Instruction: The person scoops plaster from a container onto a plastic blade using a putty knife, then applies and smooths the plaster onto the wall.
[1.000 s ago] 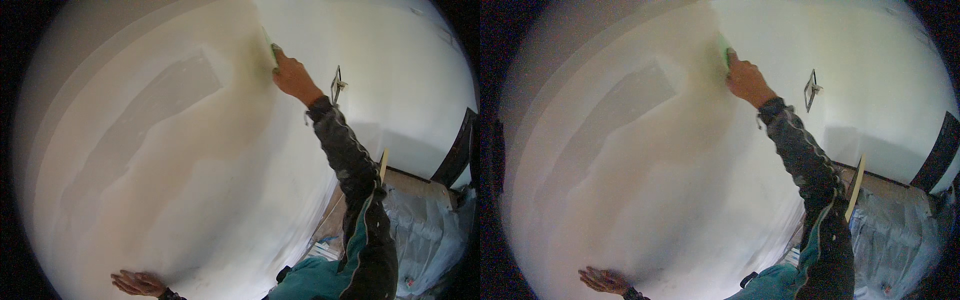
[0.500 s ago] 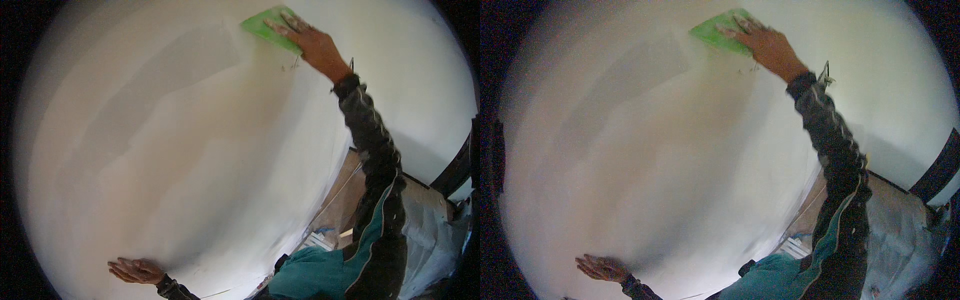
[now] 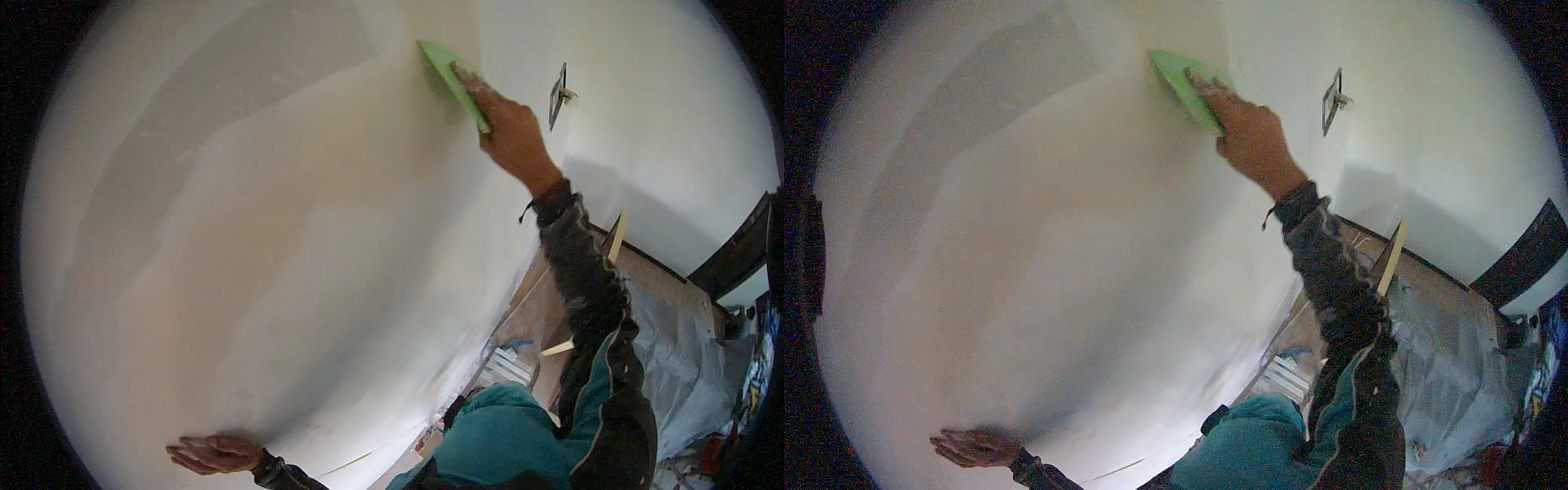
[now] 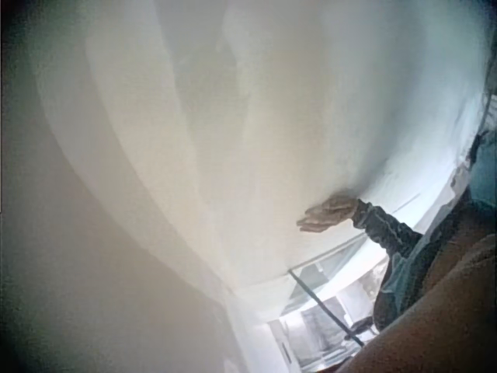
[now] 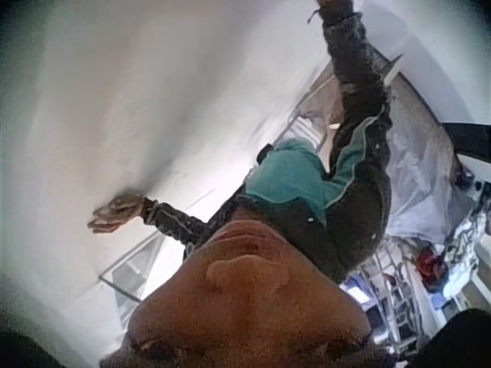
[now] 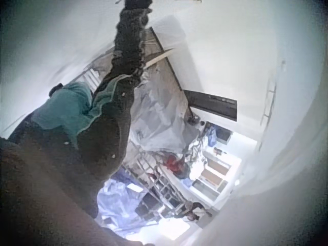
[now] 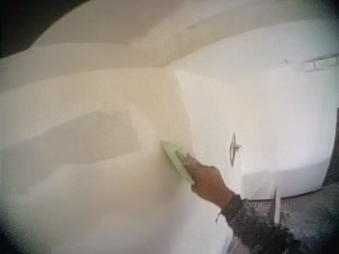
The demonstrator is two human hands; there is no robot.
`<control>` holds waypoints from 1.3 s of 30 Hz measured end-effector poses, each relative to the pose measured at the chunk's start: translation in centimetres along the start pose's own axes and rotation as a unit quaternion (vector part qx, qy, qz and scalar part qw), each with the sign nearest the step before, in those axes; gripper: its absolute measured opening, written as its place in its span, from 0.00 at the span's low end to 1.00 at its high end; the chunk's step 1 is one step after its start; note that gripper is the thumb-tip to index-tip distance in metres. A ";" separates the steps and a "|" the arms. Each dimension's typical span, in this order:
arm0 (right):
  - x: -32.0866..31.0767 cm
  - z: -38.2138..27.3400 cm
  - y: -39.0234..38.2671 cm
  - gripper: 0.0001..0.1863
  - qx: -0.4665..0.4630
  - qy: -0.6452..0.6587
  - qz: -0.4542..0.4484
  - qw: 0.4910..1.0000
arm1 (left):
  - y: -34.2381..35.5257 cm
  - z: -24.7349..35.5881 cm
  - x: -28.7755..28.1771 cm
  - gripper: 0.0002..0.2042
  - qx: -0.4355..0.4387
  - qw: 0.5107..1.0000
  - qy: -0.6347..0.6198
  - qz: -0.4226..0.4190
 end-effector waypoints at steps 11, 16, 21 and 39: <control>-1.7 -5.2 -2.9 0.31 0.110 0.490 -0.192 0.843 | -0.4 -0.4 -0.1 0.23 0.001 0.999 -0.037 0.023; -5.6 -5.2 -2.4 0.29 0.144 0.468 -0.115 0.864 | -0.4 -0.8 -0.9 0.24 0.003 0.999 -0.032 0.011; 0.6 -7.6 -1.7 0.46 0.065 -0.131 -0.003 0.989 | -0.8 -1.0 -0.8 0.24 0.014 0.999 -0.027 0.010; -2.0 -3.1 1.6 0.46 -0.024 -0.097 -0.109 0.989 | -2.3 -2.6 0.6 0.22 0.051 0.999 -0.016 0.001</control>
Point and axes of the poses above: each hand's wrist, its own y-axis towards the middle knuckle, its own x-axis out of the palm, z = x × y, the point moved 4 cm from there along y, towards the middle knuckle, and after that the axes turned 11 degrees about -z, right-handed, at the moved point
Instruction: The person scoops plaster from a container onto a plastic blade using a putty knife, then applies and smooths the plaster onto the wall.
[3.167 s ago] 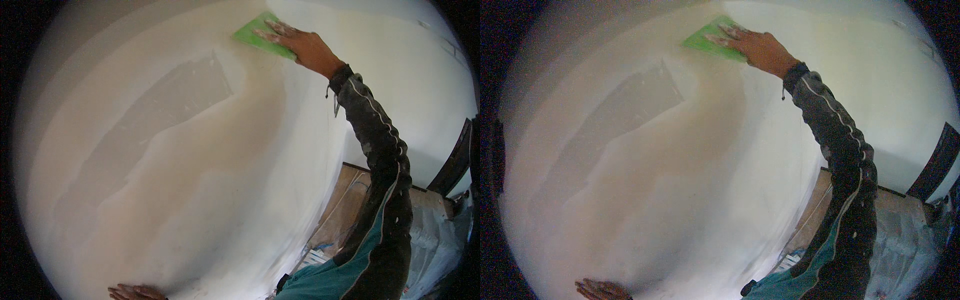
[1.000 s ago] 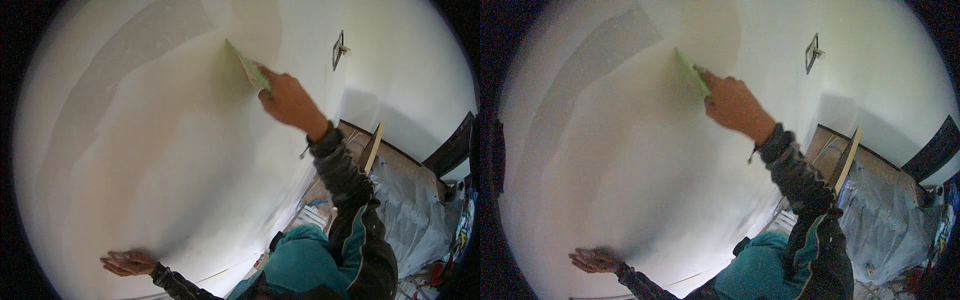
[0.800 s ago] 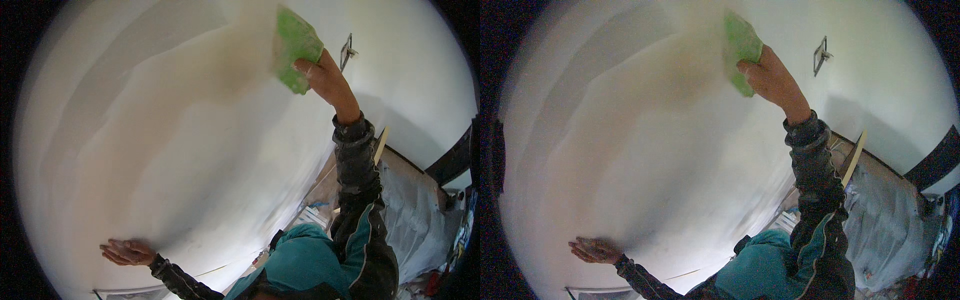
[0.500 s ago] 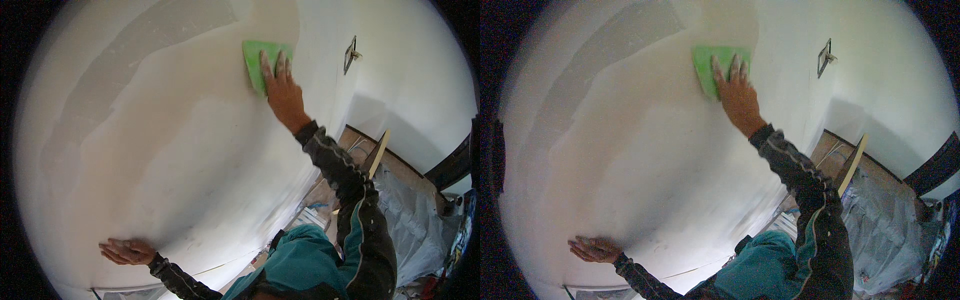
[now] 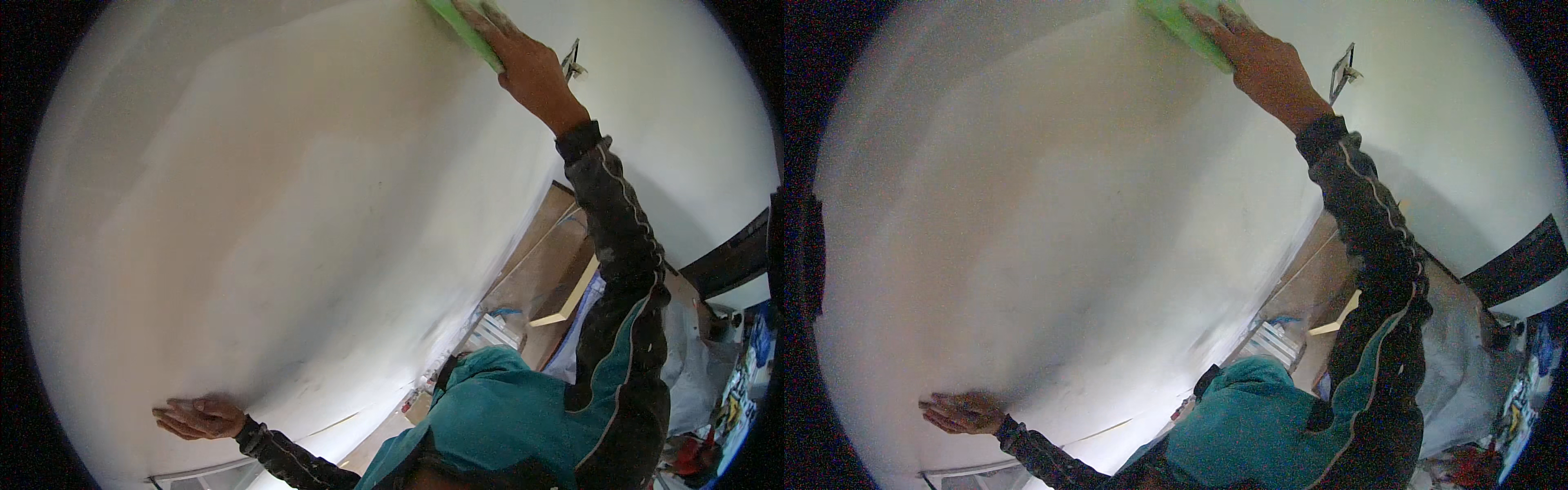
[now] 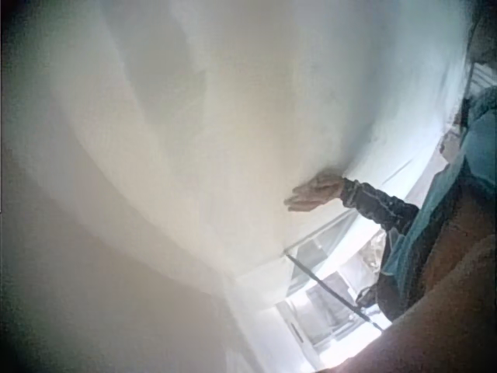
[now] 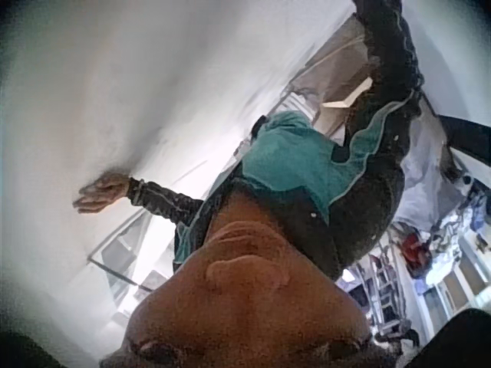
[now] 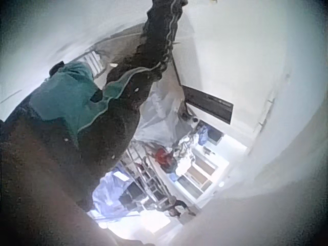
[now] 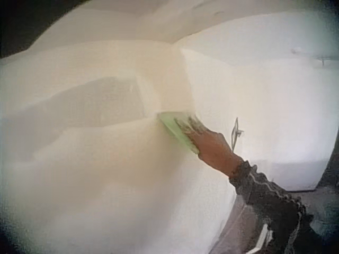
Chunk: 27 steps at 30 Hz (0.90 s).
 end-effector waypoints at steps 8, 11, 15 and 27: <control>3.5 -6.5 -3.9 0.44 0.044 0.094 -0.007 0.995 | 0.0 1.1 0.0 0.26 -0.006 1.000 0.012 0.022; 2.5 -11.2 -4.1 0.42 0.078 0.118 -0.039 0.989 | 0.0 1.1 0.1 0.23 0.011 1.000 0.001 0.028; 1.0 -13.5 -5.0 0.36 0.051 0.263 -0.088 0.960 | -0.4 0.7 0.1 0.22 0.006 1.000 -0.020 0.016; 2.8 -6.3 -3.6 0.41 0.095 0.156 0.093 0.979 | -1.2 0.1 0.0 0.23 -0.014 1.000 -0.007 -0.026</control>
Point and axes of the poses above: each hand's wrist, its own y-axis towards the middle knuckle, its own x-axis out of the palm, z = x × y, the point moved 4 cm from there along y, towards the middle knuckle, and after that the axes turned 11 degrees about -z, right-handed, at the moved point
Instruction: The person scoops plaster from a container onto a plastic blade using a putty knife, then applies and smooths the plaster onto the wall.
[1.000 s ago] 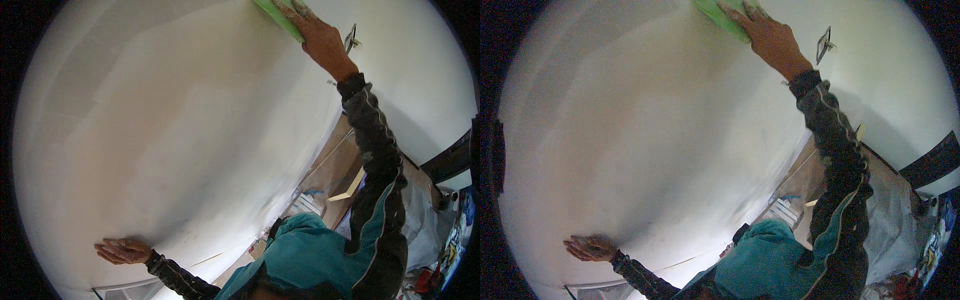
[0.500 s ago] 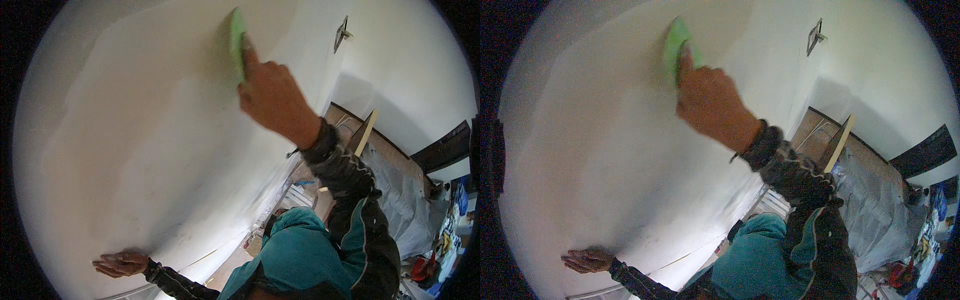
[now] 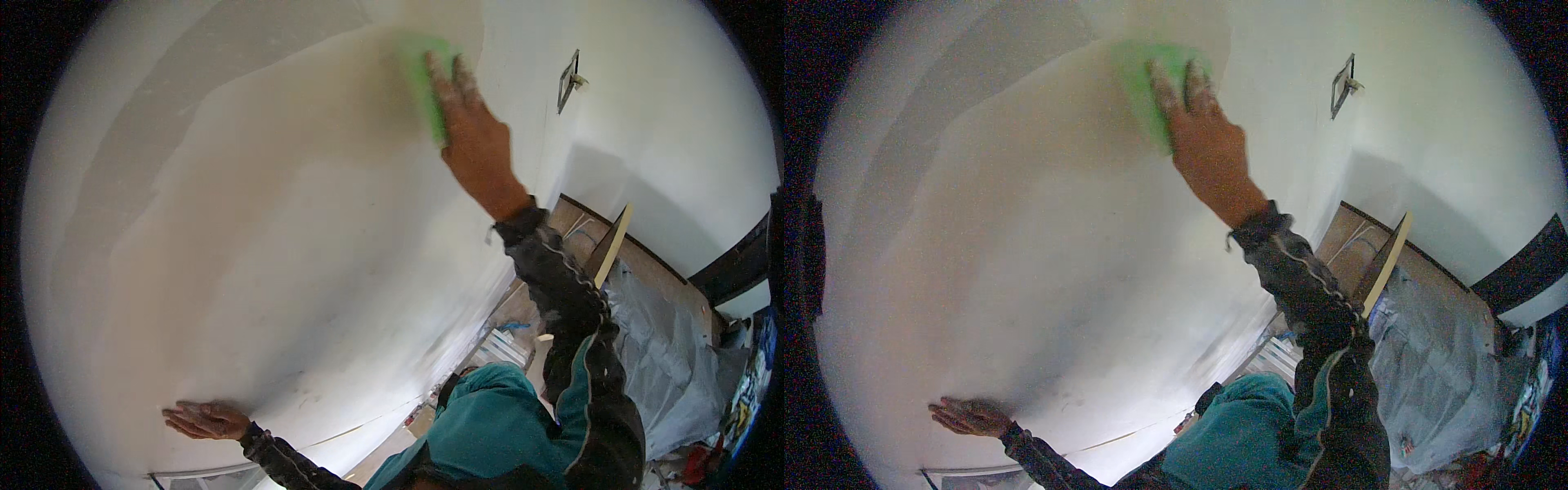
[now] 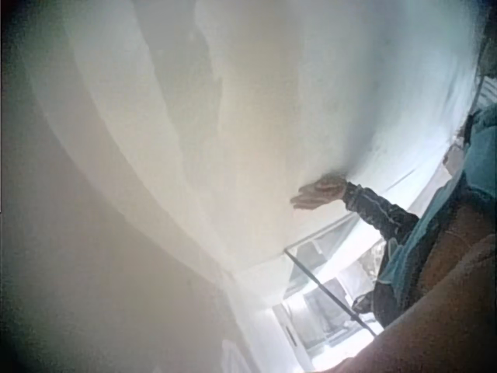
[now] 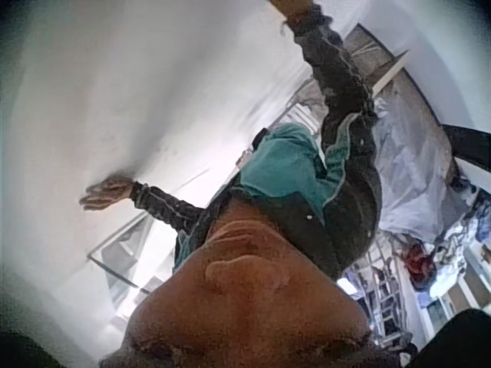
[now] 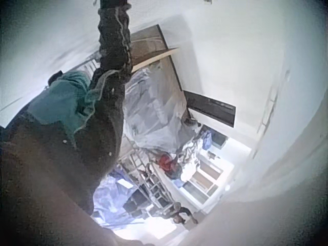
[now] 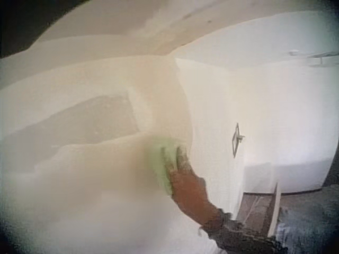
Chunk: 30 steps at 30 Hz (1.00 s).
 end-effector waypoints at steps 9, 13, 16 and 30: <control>5.6 -2.0 -6.5 0.40 -0.084 -0.130 -0.116 0.981 | 0.3 0.4 -0.9 0.26 0.016 0.999 0.018 0.026; 1.6 2.9 -3.5 0.47 -0.007 0.040 -0.005 0.999 | -0.1 -0.1 0.0 0.24 -0.005 1.000 0.008 0.014; -1.1 5.2 1.1 0.49 -0.021 0.049 0.003 0.999 | 0.5 0.4 -0.2 0.24 0.005 1.000 -0.006 0.018; 0.4 -9.1 -2.2 0.50 0.002 0.065 -0.151 0.986 | -0.2 0.4 -0.1 0.22 0.005 1.000 0.008 0.029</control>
Point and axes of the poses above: each hand's wrist, its own y-axis towards the middle knuckle, its own x-axis out of the palm, z = x × y, the point moved 4 cm from there along y, towards the middle knuckle, and after that the axes turned 11 degrees about -z, right-handed, at the moved point
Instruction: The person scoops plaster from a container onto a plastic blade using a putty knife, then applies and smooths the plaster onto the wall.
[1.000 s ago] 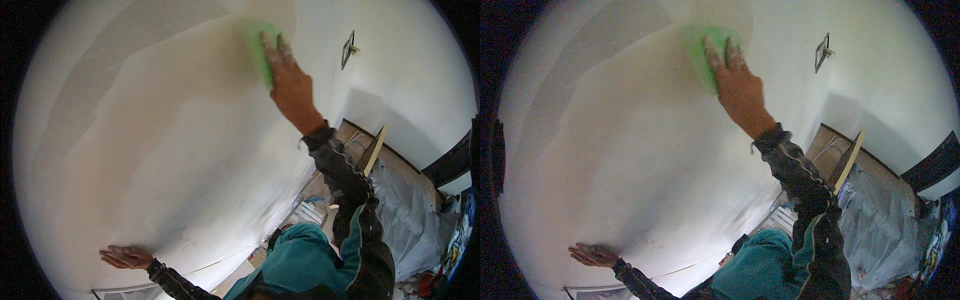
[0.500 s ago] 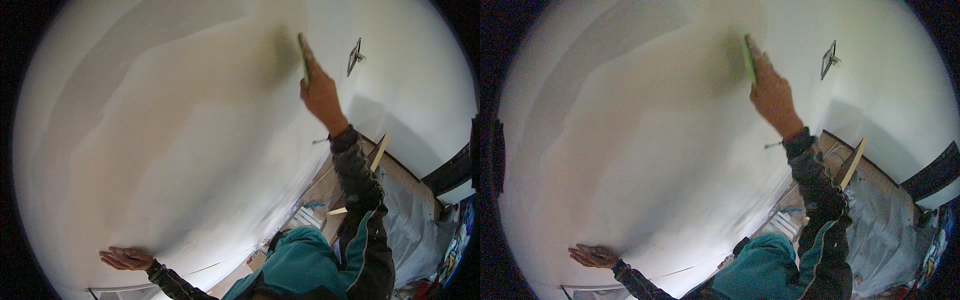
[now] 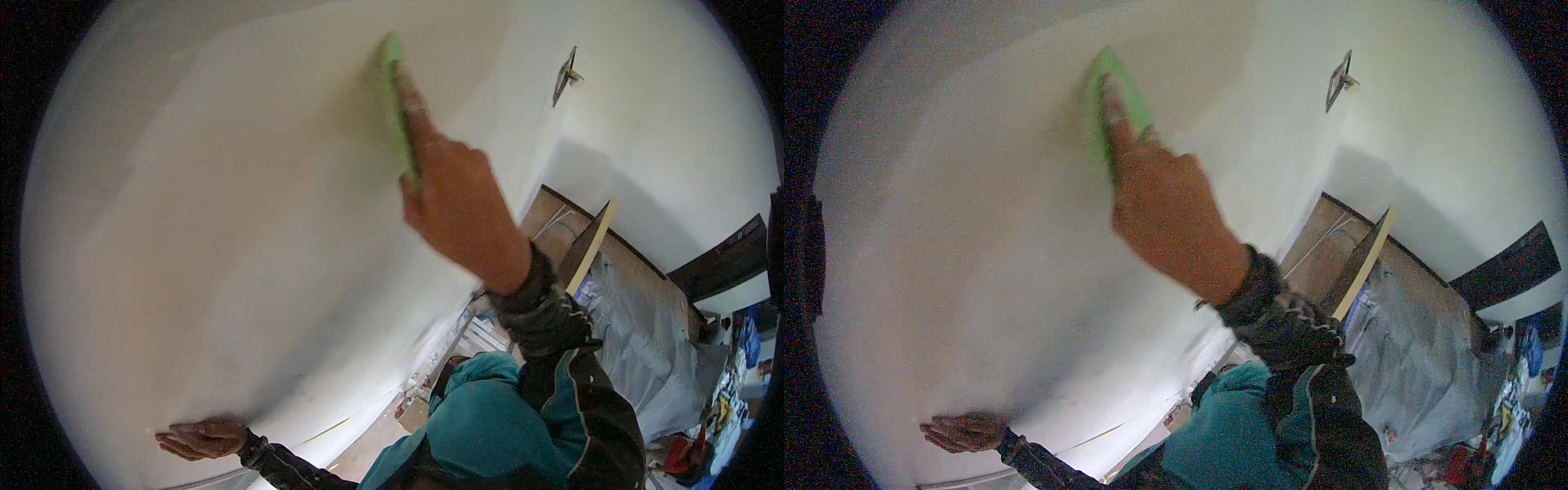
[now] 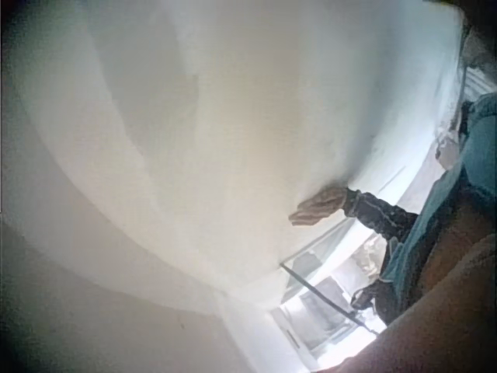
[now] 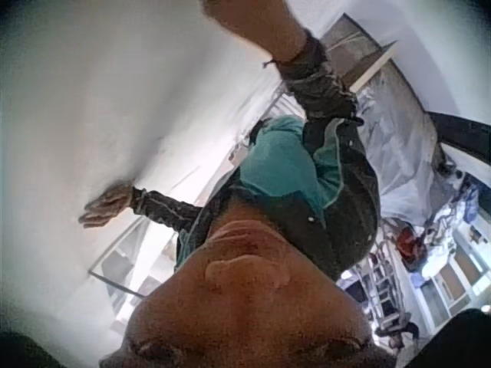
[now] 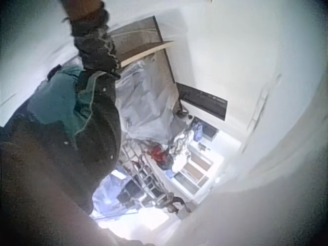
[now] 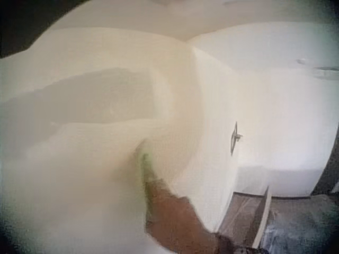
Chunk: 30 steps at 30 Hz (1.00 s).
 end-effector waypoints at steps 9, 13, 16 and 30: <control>-1.0 -2.3 -4.3 0.52 -0.091 0.151 -0.130 0.976 | -0.8 -1.5 0.0 0.22 -0.001 1.000 0.010 -0.001; -3.3 2.6 -1.6 0.51 -0.077 0.034 0.072 0.994 | -1.3 -2.2 -0.1 0.23 -0.028 0.998 0.002 -0.054; -2.6 2.6 0.5 0.49 0.044 -0.071 0.067 0.994 | -0.4 0.2 -0.5 0.23 -0.043 0.999 -0.013 -0.028; -3.0 4.6 0.0 0.46 0.012 -0.070 0.087 0.994 | -2.4 -0.1 0.5 0.25 -0.046 0.999 -0.004 -0.009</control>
Point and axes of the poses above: each hand's wrist, its own y-axis towards the middle knuckle, its own x-axis out of the palm, z = x × y, the point moved 4 cm from there along y, towards the middle knuckle, and after that the axes turned 11 degrees about -z, right-handed, at the moved point
